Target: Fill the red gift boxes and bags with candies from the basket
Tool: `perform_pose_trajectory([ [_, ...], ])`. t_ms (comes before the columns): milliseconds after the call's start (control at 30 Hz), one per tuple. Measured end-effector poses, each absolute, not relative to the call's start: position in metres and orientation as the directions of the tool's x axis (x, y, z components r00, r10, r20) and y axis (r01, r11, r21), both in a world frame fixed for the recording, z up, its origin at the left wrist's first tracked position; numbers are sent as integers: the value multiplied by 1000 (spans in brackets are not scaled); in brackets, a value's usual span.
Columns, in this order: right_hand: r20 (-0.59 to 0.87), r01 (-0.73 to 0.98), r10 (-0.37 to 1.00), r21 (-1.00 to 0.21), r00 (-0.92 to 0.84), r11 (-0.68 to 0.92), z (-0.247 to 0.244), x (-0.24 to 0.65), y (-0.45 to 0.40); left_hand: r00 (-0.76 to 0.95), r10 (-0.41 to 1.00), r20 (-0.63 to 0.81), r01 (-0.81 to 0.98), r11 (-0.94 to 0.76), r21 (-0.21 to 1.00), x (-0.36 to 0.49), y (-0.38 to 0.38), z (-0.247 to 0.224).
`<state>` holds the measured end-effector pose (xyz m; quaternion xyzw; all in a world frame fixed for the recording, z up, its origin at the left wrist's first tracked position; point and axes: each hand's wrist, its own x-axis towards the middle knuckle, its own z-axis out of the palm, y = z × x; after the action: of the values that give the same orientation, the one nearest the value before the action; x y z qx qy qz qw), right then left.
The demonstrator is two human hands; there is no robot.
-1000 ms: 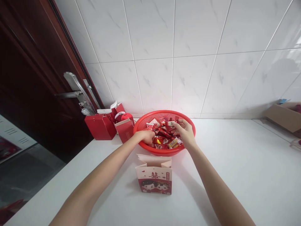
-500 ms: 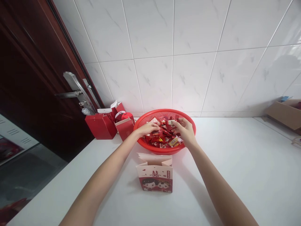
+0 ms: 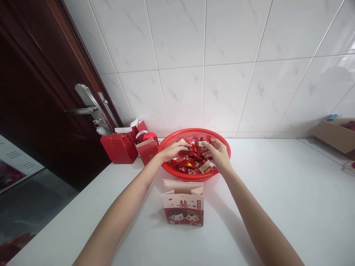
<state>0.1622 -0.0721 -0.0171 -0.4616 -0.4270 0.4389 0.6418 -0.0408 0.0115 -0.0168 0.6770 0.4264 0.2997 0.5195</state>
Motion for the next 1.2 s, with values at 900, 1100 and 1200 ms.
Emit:
perform_pose_trajectory([
  [900,143,-111,988,-983,54,148,-17,166,-75,525,702,481,-22,-554,832,-19,-10,-8],
  [1100,155,-163,979,-971,136,176,-19,164,-71,341,900,270,303,-377,875,-44,22,-9],
  [1200,143,-169,977,-971,159,169,-19,164,-71,259,943,207,512,-316,798,-53,40,-20],
])
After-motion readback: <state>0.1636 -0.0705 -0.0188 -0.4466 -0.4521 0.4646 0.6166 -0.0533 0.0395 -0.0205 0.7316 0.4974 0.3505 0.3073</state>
